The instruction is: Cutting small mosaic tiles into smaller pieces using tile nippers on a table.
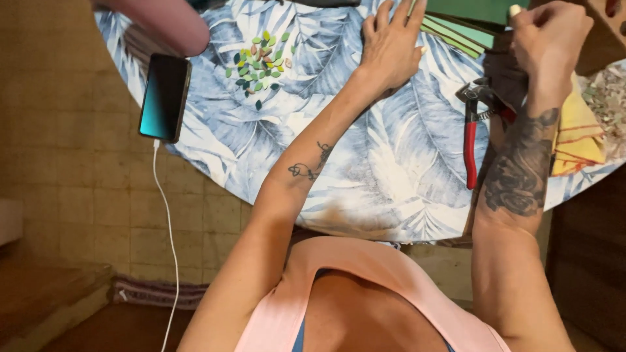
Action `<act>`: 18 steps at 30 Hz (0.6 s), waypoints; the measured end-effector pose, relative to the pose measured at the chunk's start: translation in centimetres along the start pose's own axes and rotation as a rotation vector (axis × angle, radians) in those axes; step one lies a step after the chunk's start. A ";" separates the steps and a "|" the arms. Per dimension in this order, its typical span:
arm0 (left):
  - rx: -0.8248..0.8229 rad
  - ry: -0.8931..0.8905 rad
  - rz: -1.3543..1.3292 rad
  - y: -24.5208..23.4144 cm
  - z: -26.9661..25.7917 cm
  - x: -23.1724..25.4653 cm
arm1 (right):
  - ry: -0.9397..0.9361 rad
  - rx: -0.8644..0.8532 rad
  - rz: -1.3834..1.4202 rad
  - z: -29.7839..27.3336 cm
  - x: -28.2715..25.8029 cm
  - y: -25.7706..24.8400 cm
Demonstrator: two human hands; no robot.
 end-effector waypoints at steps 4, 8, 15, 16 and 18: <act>0.008 0.001 0.028 0.5 0.4 0.1 | -0.084 -0.017 0.405 -0.7 -2.8 -1.3; 0.023 -0.013 0.073 0.5 0.3 0.1 | 0.236 -0.154 0.933 -1.4 -4.7 -0.8; 0.101 0.000 0.058 -0.1 0.1 0.3 | -0.086 -0.244 1.007 -0.2 -3.3 0.5; 0.090 -0.004 0.064 0.2 0.2 0.3 | -0.001 -0.253 1.016 -0.1 -3.0 0.8; 0.078 -0.006 0.074 -0.4 0.2 0.4 | 0.085 -0.260 1.027 -0.2 -2.9 1.0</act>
Point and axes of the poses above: each hand's wrist, its own z-axis towards the middle knuckle, its own y-axis out of the palm, x = y × z, the point moved 9 cm from there along z, towards the middle knuckle, and after that the axes turned 9 degrees about -x, right-handed, at the moved point
